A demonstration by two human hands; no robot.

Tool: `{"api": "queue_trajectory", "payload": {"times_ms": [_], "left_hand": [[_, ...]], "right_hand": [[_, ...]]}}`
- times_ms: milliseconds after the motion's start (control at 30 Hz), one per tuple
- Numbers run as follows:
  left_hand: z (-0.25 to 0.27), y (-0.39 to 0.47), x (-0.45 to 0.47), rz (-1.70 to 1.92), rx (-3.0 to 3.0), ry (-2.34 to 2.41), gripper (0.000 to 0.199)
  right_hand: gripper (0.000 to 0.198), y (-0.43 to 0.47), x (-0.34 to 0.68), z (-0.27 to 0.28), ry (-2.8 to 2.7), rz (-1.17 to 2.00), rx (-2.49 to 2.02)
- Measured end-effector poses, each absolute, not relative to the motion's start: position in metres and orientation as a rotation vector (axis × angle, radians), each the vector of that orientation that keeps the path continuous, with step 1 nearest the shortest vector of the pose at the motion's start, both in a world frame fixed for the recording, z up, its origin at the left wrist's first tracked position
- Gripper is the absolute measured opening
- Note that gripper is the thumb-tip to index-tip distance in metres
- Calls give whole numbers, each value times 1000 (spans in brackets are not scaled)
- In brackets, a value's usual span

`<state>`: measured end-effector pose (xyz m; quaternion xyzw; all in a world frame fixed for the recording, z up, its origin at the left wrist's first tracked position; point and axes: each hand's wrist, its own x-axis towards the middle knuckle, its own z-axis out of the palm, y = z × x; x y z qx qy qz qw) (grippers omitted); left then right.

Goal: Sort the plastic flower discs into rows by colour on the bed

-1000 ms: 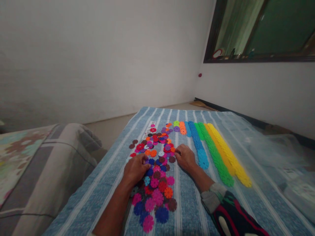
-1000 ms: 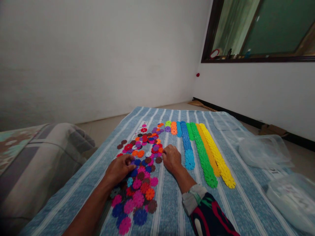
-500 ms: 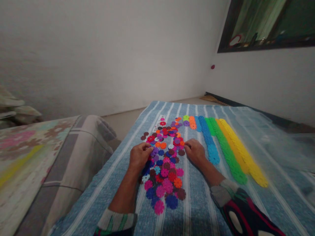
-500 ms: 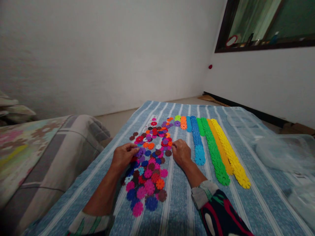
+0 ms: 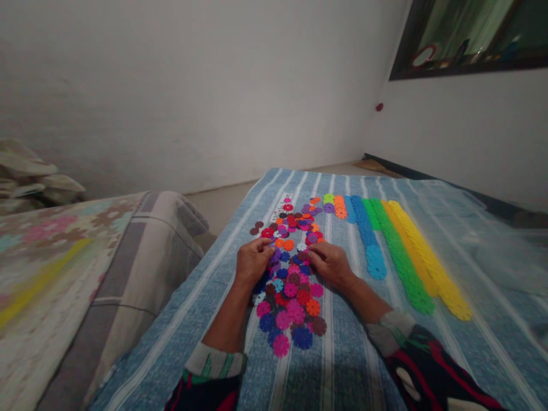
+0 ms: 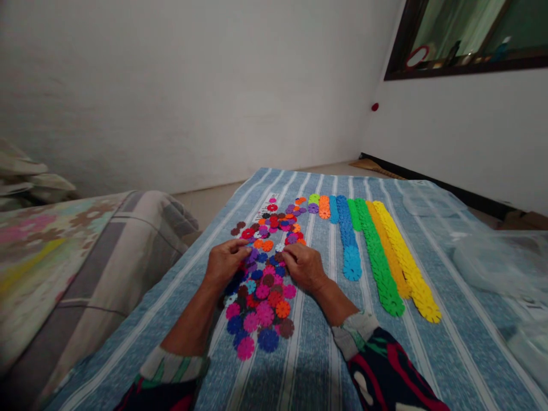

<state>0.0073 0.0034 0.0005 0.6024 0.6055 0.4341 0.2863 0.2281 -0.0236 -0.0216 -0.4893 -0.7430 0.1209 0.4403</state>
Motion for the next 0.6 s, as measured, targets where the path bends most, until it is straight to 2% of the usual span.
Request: {"api": "queue_trajectory", "payload": {"times_ms": [433, 600], "left_hand": [[3, -13, 39, 1051, 1587, 1259, 40], [2, -15, 42, 1059, 1592, 1246, 41]], "right_hand": [[17, -30, 216, -15, -1734, 567, -1188], [11, -28, 215, -15, -1612, 920, -1078]]}}
